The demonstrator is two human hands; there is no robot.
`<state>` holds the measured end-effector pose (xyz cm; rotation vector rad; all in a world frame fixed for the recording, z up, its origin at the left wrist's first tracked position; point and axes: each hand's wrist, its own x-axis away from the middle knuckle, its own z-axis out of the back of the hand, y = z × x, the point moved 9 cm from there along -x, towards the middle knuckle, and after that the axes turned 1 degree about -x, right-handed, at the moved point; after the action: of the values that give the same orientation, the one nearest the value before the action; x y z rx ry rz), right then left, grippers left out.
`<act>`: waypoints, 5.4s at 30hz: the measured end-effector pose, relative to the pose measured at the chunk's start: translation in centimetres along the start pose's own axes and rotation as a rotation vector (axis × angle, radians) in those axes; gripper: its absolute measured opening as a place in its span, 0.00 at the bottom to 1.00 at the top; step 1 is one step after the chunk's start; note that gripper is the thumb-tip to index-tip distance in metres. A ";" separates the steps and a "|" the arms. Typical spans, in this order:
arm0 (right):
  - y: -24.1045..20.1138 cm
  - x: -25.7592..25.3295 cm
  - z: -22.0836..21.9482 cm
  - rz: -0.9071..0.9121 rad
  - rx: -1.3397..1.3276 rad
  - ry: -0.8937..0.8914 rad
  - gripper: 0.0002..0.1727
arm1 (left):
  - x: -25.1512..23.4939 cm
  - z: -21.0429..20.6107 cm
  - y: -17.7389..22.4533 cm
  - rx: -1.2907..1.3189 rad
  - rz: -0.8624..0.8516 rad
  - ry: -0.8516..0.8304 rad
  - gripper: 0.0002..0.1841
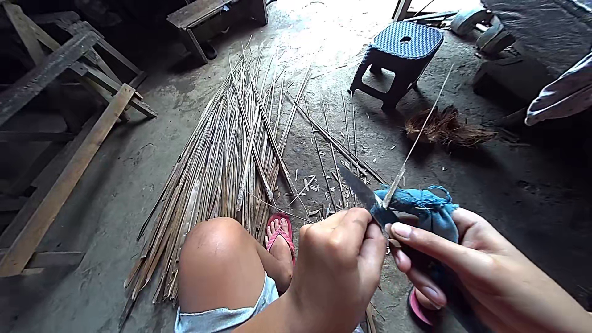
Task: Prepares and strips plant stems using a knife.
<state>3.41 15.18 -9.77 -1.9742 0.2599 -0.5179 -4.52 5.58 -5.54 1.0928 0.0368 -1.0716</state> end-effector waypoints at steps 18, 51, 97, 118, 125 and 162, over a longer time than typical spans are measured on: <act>-0.8 -0.8 1.8 -0.029 -0.089 0.057 0.11 | 0.0 0.2 0.1 0.054 0.001 0.003 0.08; -2.1 -0.9 3.6 -0.024 -0.155 0.113 0.14 | 1.2 -2.3 -1.0 0.295 0.201 -0.359 0.12; -2.2 1.3 -0.1 0.144 -0.034 -0.410 0.20 | -0.1 -3.2 1.2 0.933 0.480 -0.389 0.07; -2.2 -0.2 1.2 0.267 0.075 -0.445 0.24 | 0.9 -3.4 1.3 1.325 0.659 -0.500 0.09; -3.0 0.0 2.0 0.414 0.143 -0.325 0.20 | 0.4 -2.5 1.2 1.090 0.525 -0.462 0.08; -1.5 1.3 0.1 0.064 0.175 -0.176 0.11 | 0.5 -0.8 -0.6 0.683 0.330 -0.189 0.03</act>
<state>4.53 15.40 -8.19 -1.8216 0.1610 -0.3129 -4.33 5.85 -6.61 1.5306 -0.6816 -0.8952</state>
